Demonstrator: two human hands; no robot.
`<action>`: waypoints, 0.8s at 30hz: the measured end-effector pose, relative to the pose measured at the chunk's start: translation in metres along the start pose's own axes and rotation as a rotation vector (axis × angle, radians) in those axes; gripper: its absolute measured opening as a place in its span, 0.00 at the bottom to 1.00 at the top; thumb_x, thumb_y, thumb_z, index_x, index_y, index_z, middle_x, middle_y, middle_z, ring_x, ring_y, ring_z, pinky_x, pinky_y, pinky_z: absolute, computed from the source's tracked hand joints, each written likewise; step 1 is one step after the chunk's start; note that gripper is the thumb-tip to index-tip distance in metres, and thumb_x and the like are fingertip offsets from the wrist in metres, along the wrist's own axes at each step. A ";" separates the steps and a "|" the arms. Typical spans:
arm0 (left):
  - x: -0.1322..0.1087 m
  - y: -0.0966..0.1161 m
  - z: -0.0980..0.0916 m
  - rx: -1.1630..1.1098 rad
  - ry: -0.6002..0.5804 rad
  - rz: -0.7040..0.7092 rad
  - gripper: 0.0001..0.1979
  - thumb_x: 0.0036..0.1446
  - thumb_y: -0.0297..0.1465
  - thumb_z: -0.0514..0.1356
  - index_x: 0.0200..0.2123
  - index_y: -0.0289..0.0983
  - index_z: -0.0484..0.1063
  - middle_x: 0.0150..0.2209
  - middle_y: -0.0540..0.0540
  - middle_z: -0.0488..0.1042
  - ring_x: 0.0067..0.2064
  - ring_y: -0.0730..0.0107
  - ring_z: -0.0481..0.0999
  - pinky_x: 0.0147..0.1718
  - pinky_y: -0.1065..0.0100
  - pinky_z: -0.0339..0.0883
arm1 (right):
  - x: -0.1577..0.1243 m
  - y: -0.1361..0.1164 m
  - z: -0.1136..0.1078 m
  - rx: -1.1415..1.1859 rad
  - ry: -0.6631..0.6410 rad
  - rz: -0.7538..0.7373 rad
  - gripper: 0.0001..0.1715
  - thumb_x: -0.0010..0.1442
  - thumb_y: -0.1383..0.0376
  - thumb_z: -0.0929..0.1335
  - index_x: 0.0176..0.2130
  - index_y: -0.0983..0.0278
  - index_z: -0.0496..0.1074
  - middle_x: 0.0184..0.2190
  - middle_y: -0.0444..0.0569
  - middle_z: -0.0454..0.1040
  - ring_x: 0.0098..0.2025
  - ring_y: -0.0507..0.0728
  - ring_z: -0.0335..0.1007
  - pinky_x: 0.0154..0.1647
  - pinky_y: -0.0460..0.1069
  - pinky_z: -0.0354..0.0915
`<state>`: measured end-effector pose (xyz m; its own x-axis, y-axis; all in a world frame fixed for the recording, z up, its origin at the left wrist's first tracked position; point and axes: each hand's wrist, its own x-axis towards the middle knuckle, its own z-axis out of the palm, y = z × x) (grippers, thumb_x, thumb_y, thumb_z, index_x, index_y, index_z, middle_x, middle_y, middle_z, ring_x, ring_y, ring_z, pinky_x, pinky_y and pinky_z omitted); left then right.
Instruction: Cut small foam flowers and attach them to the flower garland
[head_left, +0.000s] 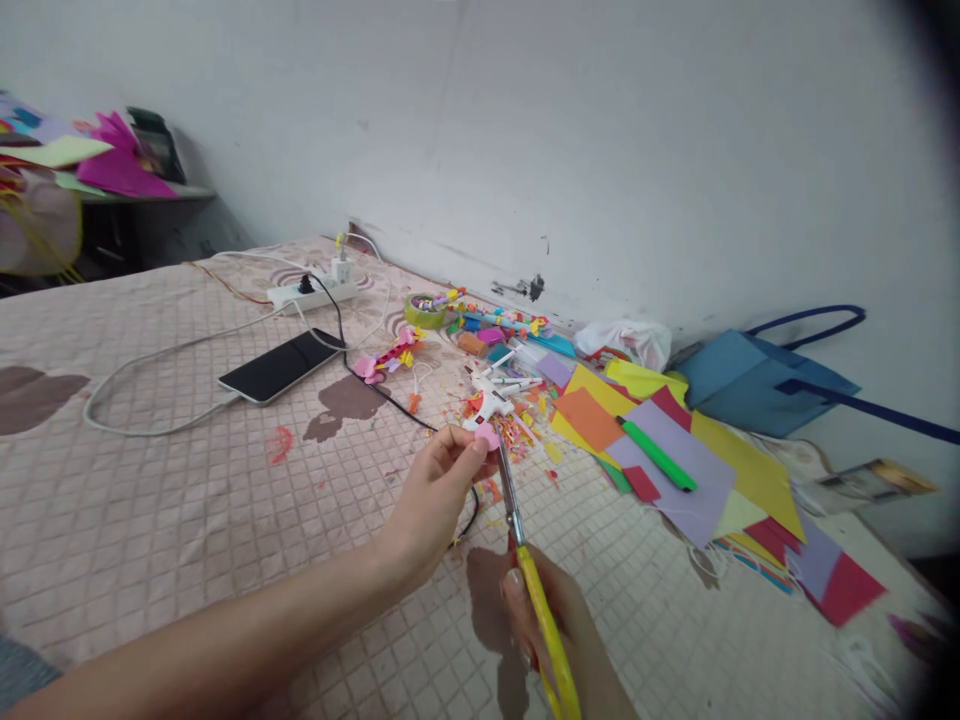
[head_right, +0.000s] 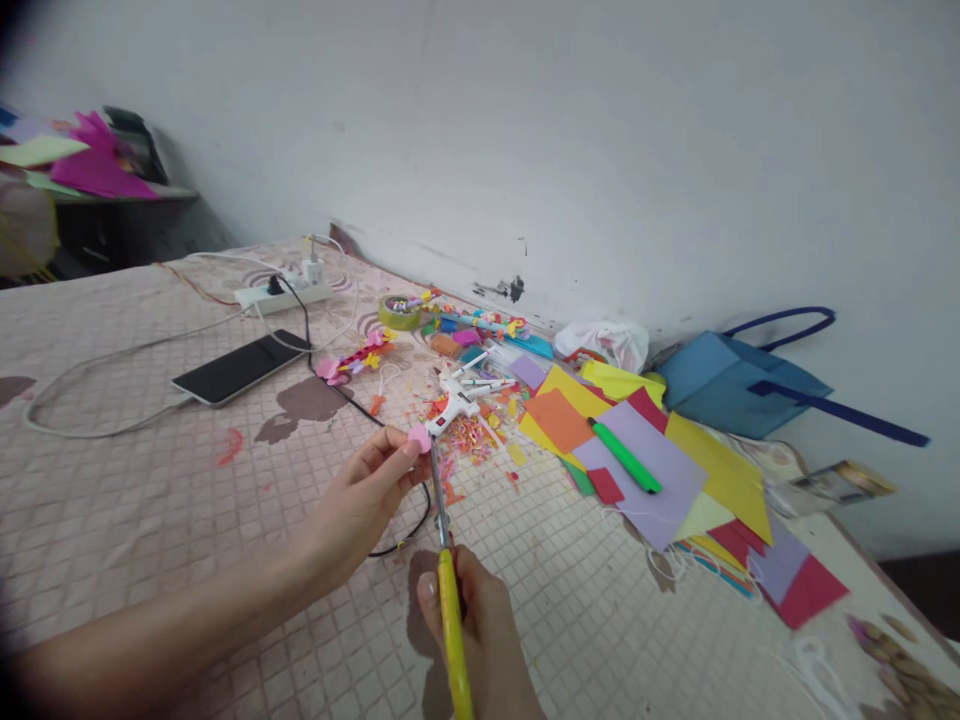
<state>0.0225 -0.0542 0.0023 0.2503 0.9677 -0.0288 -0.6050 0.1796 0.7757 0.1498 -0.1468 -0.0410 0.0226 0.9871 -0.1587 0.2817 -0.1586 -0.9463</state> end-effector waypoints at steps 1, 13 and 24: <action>0.000 0.001 -0.001 0.006 -0.014 -0.001 0.08 0.57 0.32 0.60 0.28 0.35 0.66 0.30 0.51 0.67 0.35 0.74 0.66 0.42 0.68 0.60 | -0.001 0.000 -0.001 -0.007 -0.001 0.006 0.28 0.56 0.40 0.61 0.26 0.62 0.57 0.15 0.35 0.50 0.14 0.45 0.43 0.13 0.42 0.42; 0.005 0.006 -0.016 0.120 -0.135 -0.019 0.08 0.58 0.32 0.59 0.29 0.35 0.66 0.31 0.50 0.70 0.37 0.74 0.69 0.42 0.69 0.61 | -0.003 0.001 -0.014 -0.056 -0.040 0.005 0.30 0.54 0.38 0.61 0.26 0.62 0.59 0.14 0.36 0.51 0.14 0.45 0.42 0.12 0.42 0.42; 0.008 0.012 -0.023 0.200 -0.219 -0.001 0.08 0.58 0.32 0.59 0.29 0.35 0.66 0.30 0.52 0.70 0.36 0.76 0.71 0.38 0.73 0.63 | -0.009 -0.011 -0.022 -0.104 -0.063 0.060 0.27 0.55 0.42 0.63 0.26 0.62 0.59 0.15 0.36 0.49 0.15 0.45 0.42 0.13 0.43 0.42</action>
<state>0.0002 -0.0398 -0.0028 0.4212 0.9024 0.0906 -0.4496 0.1210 0.8850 0.1678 -0.1534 -0.0229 -0.0170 0.9721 -0.2341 0.3795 -0.2104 -0.9010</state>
